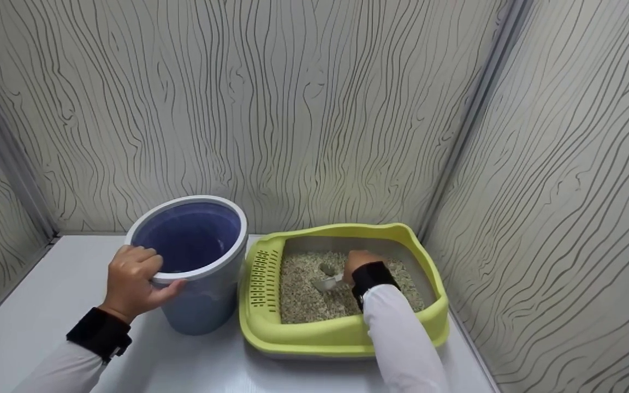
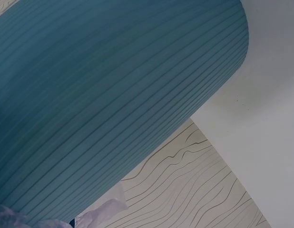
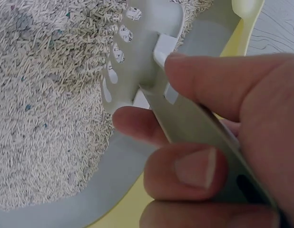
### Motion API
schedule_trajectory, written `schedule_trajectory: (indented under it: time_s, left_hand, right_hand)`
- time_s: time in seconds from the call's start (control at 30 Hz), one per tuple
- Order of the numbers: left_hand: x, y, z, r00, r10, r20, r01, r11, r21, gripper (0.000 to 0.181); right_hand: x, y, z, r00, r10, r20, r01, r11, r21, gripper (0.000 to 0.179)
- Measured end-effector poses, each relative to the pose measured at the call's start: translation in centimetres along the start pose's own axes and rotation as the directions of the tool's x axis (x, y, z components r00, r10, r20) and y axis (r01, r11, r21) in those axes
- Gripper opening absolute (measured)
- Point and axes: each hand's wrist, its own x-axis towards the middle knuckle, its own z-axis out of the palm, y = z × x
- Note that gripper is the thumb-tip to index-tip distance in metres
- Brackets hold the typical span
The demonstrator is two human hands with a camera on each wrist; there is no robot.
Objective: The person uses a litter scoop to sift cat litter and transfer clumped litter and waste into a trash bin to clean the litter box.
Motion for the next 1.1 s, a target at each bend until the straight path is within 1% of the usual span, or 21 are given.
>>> schedule_trajectory:
  time_s: [0.13, 0.33, 0.47, 0.57, 0.63, 0.73, 0.9, 1.0, 1.1]
  left_hand:
    - [0.0, 0.1, -0.1, 1.000, -0.002, 0.004, 0.002, 1.000, 0.001, 0.069]
    - [0.0, 0.2, 0.0, 1.000, -0.002, 0.009, 0.002, 1.000, -0.001, 0.070]
    - [0.1, 0.3, 0.0, 1.000, 0.000, -0.005, 0.000, 1.000, 0.001, 0.069]
    - [0.1, 0.2, 0.1, 1.000, 0.003, -0.014, -0.003, 1.000, 0.003, 0.067]
    - [0.1, 0.1, 0.2, 1.000, 0.007, -0.011, -0.007, 1.000, 0.005, 0.067]
    - [0.1, 0.1, 0.2, 1.000, 0.005, -0.007, -0.005, 1.000, 0.004, 0.067]
    - [0.0, 0.1, 0.3, 1.000, -0.012, 0.001, 0.012, 1.000, -0.007, 0.069]
    - [0.0, 0.1, 0.2, 1.000, -0.008, 0.000, 0.008, 1.000, 0.000, 0.069]
    - [0.0, 0.0, 0.1, 1.000, -0.001, -0.010, 0.001, 1.000, 0.004, 0.068]
  right_hand:
    - [0.7, -0.7, 0.4, 1.000, 0.018, 0.004, -0.018, 1.000, 0.009, 0.032]
    - [1.5, -1.1, 1.2, 1.000, 0.019, 0.008, -0.019, 1.000, 0.018, 0.035]
    - [2.4, -0.9, 2.2, 0.998, 0.030, 0.059, -0.033, 0.999, 0.039, 0.035]
    - [3.0, -0.9, 3.2, 0.995, 0.016, 0.097, -0.020, 0.999, 0.044, 0.038]
    - [3.3, -1.0, 3.7, 0.994, 0.011, 0.107, -0.016, 0.999, 0.046, 0.041]
    - [3.6, -1.2, 4.0, 0.995, -0.015, 0.102, 0.013, 1.000, 0.024, 0.042]
    - [3.6, -1.4, 3.9, 0.995, -0.027, 0.092, 0.024, 0.999, 0.026, 0.033]
    - [3.3, -1.4, 3.6, 0.996, -0.030, 0.080, 0.026, 0.999, 0.047, 0.036]
    - [3.0, -1.5, 3.1, 0.997, -0.056, 0.051, 0.054, 0.998, 0.042, 0.043]
